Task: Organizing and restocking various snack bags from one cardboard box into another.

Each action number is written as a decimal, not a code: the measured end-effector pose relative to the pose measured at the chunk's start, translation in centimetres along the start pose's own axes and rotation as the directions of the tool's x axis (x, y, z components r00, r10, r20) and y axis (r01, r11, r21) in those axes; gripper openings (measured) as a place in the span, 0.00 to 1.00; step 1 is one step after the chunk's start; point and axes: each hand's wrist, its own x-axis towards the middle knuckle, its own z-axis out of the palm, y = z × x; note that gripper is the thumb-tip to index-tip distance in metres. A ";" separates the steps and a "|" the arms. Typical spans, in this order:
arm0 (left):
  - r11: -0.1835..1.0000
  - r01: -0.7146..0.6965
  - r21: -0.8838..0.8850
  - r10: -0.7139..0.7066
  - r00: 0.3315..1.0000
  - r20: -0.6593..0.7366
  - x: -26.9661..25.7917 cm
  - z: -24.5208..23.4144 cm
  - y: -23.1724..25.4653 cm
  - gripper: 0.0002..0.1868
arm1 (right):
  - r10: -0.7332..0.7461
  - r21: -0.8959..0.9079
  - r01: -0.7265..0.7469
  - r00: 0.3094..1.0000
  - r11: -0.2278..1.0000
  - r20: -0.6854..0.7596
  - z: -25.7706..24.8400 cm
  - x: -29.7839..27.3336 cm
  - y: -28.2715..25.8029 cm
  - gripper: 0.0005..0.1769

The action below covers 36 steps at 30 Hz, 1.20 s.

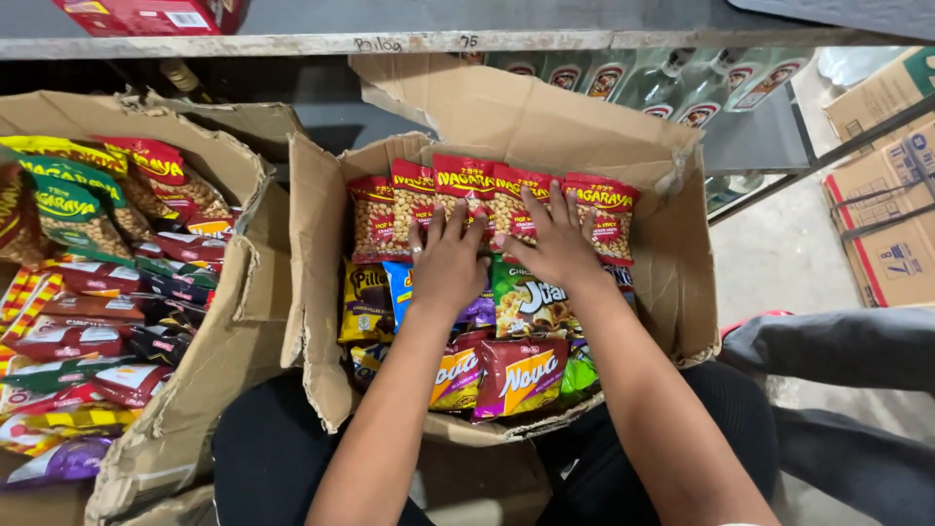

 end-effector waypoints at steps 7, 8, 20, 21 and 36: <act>1.000 -0.008 0.003 0.008 0.998 -0.056 -0.3 0.6 -0.4 0.32 | -0.026 0.012 0.026 0.999 1.000 -0.035 0.5 -0.1 0.4 0.57; 1.000 -0.011 0.029 0.012 0.999 -0.045 -0.3 0.8 -0.5 0.33 | -0.030 0.008 0.031 0.999 1.000 -0.040 0.6 -0.1 0.5 0.58; 0.997 0.016 0.071 -0.018 0.999 0.030 0.2 1.0 0.8 0.33 | -0.060 -0.012 0.059 0.996 0.998 -0.059 1.5 0.9 1.4 0.58; 0.998 0.042 0.050 -0.046 0.996 0.074 0.0 0.8 0.8 0.31 | -0.068 -0.028 0.066 0.996 0.997 -0.059 1.7 1.3 1.2 0.57; 0.768 -0.390 -0.508 0.201 0.900 -0.387 -6.8 -20.8 -0.9 0.50 | -0.664 0.441 0.837 0.532 0.323 -0.525 -7.2 -11.5 -18.4 0.46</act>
